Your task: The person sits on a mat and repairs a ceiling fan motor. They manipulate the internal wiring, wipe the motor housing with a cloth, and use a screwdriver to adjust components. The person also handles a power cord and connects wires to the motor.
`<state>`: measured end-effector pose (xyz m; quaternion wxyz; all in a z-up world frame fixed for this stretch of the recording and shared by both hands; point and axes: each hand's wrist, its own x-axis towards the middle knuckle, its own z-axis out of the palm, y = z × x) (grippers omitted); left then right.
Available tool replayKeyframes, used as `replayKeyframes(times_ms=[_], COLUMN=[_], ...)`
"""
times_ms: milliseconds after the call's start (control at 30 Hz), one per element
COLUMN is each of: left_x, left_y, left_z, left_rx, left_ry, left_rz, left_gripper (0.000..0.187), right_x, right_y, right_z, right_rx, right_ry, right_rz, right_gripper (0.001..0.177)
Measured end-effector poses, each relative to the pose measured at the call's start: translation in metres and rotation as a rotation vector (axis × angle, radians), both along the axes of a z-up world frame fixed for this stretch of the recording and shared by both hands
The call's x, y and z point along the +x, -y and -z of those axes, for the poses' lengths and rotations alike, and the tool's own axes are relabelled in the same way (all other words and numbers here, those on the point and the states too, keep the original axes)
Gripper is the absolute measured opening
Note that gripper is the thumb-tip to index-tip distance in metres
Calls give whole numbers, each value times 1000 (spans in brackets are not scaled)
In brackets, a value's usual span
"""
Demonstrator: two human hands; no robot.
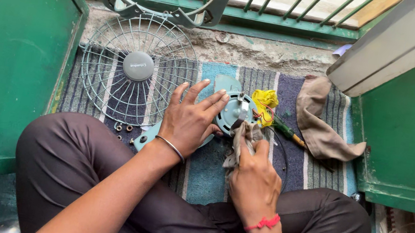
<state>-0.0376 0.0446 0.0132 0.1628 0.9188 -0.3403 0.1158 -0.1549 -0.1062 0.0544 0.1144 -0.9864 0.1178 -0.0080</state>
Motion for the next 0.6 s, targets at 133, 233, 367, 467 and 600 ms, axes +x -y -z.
replayKeyframes(times_ms=[133,233,367,467,600], left_x=[2,2,-5,-4,-3], left_y=[-1,1,1,3,5], left_z=[0,0,-4,-7,-7], left_rx=[-35,-26,-20,-1,-1], left_ry=[-36,-24,-13,51,105], left_rz=[10,11,-13,-5,26], left_gripper=[74,74,74,71,64], right_x=[-3,18,20,8,26], right_y=[4,11,4,-3,8], right_z=[-8,-9,-13,-17,-12], right_rx=[43,-72,-66,-10,-51], right_ry=[-60,29,4,-92,-53], right_rz=[52,52,59,78,70], right_gripper=[66,69,66,73,73])
